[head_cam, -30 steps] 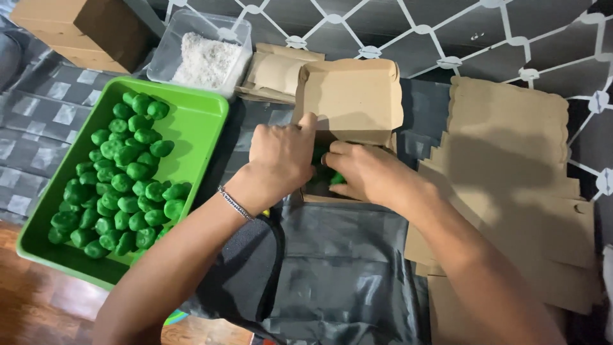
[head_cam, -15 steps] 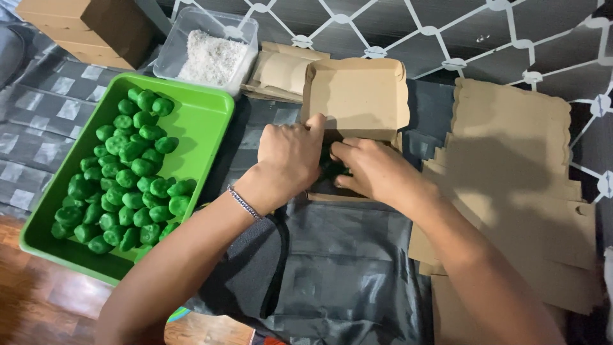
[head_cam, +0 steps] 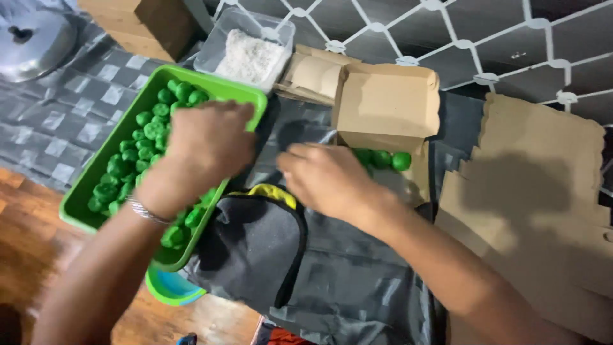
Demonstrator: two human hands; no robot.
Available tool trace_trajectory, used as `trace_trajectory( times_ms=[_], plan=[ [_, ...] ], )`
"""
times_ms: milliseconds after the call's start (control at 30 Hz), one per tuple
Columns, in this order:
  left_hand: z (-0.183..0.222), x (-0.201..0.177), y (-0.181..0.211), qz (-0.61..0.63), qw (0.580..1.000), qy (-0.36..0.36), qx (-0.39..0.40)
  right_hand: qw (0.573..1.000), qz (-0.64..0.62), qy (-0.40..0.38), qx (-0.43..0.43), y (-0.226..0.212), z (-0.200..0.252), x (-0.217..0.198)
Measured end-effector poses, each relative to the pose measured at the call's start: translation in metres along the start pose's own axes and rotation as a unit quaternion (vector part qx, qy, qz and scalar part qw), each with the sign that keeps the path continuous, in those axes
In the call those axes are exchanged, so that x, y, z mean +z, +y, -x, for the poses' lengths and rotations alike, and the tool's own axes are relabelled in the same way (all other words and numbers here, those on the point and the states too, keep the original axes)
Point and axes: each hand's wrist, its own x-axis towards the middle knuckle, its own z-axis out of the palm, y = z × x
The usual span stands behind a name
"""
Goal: Folding a small cardboard box and filling it with green spherical sweets from a plastic tray.
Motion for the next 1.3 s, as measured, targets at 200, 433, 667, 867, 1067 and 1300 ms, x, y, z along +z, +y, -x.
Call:
trace_trajectory(
  times_ms=[200, 433, 667, 867, 1067, 1300],
  plan=[
    [0.056, 0.019, -0.061, -0.018, 0.960, -0.250, -0.126, 0.993, -0.068, 0.050, -0.085, -0.026, -0.078, 0.111],
    [0.110, 0.058, -0.063, -0.041, 0.985, -0.130, -0.106, 1.000, -0.014, -0.016, -0.014, -0.046, -0.121, 0.182],
    [0.099, 0.044, -0.059, -0.090, 0.992, -0.046, -0.068, 0.990, -0.065, -0.117, 0.036, -0.048, -0.133, 0.125],
    [0.071, 0.012, -0.024, -0.120, 0.976, 0.181, -0.032, 0.998, -0.029, -0.017, 0.048, -0.019, -0.078, 0.026],
    [0.027, -0.015, 0.039, -0.077, 0.979, 0.189, 0.024, 0.944, -0.095, -0.209, 0.238, 0.030, 0.006, -0.082],
    [-0.021, -0.003, 0.136, 0.031, 0.970, 0.179, 0.162, 0.894, -0.052, -0.273, 0.351, 0.074, 0.065, -0.083]
  ],
)
